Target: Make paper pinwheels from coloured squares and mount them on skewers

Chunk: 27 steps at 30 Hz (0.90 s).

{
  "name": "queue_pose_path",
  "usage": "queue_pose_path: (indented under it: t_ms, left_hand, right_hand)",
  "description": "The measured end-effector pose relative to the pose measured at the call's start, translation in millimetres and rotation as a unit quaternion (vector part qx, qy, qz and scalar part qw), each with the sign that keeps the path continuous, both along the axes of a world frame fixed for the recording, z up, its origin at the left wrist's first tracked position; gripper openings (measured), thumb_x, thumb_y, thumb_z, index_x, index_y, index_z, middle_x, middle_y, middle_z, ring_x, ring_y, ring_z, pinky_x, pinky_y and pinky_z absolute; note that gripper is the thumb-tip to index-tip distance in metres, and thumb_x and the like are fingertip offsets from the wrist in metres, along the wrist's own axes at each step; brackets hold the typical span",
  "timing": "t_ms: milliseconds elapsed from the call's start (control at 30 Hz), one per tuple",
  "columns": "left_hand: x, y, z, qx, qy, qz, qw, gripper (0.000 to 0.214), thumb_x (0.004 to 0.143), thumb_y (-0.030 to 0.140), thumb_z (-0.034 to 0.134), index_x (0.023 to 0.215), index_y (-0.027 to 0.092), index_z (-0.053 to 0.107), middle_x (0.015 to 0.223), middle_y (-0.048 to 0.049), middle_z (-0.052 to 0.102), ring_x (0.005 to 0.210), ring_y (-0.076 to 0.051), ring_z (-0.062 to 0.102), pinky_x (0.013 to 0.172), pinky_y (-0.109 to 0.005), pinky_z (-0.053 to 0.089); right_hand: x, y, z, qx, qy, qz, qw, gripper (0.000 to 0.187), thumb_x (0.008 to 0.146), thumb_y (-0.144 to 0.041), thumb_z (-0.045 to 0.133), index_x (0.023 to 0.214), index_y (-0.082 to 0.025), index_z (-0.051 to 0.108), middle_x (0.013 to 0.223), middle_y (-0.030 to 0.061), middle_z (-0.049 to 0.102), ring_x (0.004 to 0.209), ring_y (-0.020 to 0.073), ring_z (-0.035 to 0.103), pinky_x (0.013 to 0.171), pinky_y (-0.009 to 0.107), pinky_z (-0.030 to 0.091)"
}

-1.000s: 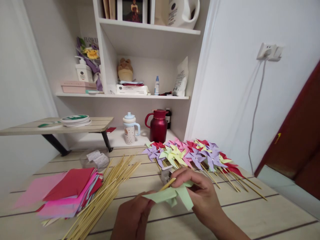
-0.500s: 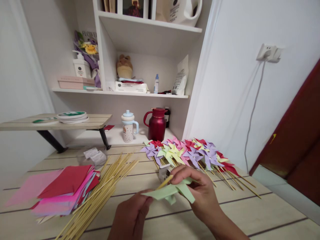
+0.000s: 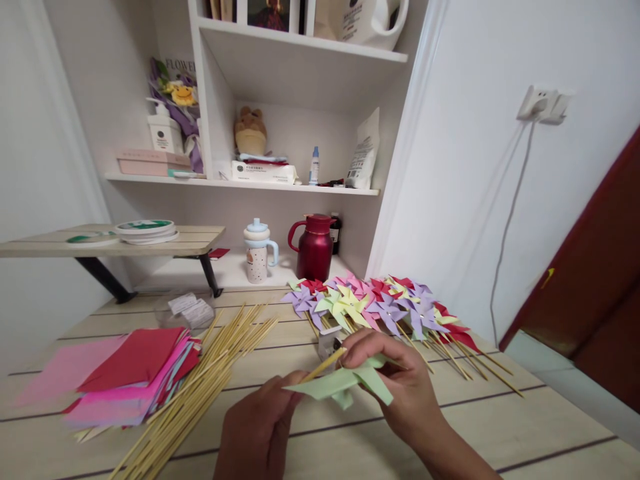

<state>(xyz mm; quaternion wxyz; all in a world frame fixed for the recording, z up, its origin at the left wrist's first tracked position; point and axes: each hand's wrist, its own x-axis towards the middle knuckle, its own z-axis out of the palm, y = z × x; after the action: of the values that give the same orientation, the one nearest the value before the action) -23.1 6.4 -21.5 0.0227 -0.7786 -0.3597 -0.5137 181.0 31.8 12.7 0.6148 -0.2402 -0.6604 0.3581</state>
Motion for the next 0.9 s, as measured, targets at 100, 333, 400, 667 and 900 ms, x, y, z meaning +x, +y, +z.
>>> queue_pose_path:
  t_ms: [100, 333, 400, 667, 900]
  left_hand:
    - [-0.7, -0.4, -1.4, 0.004, 0.002, 0.01, 1.0, 0.026, 0.094, 0.024, 0.05, 0.116, 0.025, 0.063, 0.101, 0.0001, 0.078, 0.087, -0.012, 0.074, 0.076, -0.015, 0.056]
    - [2.6, -2.0, -1.2, 0.01, 0.013, 0.003, 1.0, 0.026, 0.096, 0.025, 0.046, 0.116, 0.026, 0.063, 0.097, 0.0, 0.078, 0.082, -0.013, 0.075, 0.071, -0.016, 0.057]
    - [3.0, -1.5, -2.1, 0.018, 0.015, 0.005, 1.0, 0.026, 0.096, 0.025, 0.047, 0.116, 0.025, 0.063, 0.1, -0.0004, 0.078, 0.083, -0.013, 0.075, 0.072, -0.016, 0.057]
    - [1.4, -1.0, -8.0, 0.023, 0.014, 0.005, 1.0, 0.025, 0.095, 0.025, 0.049, 0.115, 0.023, 0.064, 0.106, -0.0028, 0.077, 0.092, -0.014, 0.074, 0.079, -0.017, 0.057]
    - [4.5, -4.6, -2.8, -0.042, -0.004, 0.007, 0.999, 0.024, 0.094, 0.026, 0.05, 0.109, 0.024, 0.069, 0.103, -0.0022, 0.078, 0.082, -0.014, 0.075, 0.071, -0.018, 0.058]
  right_hand:
    - [0.3, -0.5, 0.1, 0.002, 0.001, 0.001, 1.0, 0.017, 0.079, -0.011, 0.071, 0.078, -0.028, 0.074, 0.08, -0.0015, 0.071, 0.076, 0.0125, 0.065, 0.067, 0.019, 0.052]
    - [0.4, -0.3, -0.4, -0.006, -0.002, -0.009, 1.0, 0.017, 0.078, -0.011, 0.072, 0.077, -0.028, 0.074, 0.083, -0.0013, 0.071, 0.075, 0.0129, 0.064, 0.066, 0.02, 0.051]
    - [0.9, -0.3, -0.6, -0.004, -0.006, -0.009, 1.0, 0.018, 0.078, -0.011, 0.071, 0.078, -0.028, 0.074, 0.084, -0.0012, 0.071, 0.075, 0.0129, 0.064, 0.066, 0.021, 0.05]
    - [0.6, 0.5, -0.6, -0.008, 0.008, 0.005, 1.0, 0.006, 0.077, -0.02, 0.075, 0.077, -0.026, 0.074, 0.08, 0.0004, 0.07, 0.074, 0.0144, 0.063, 0.065, 0.022, 0.051]
    - [0.8, 1.5, -1.1, -0.027, 0.006, -0.01, 1.0, 0.005, 0.076, -0.019, 0.075, 0.075, -0.024, 0.074, 0.08, 0.0028, 0.07, 0.074, 0.0167, 0.064, 0.065, 0.026, 0.052]
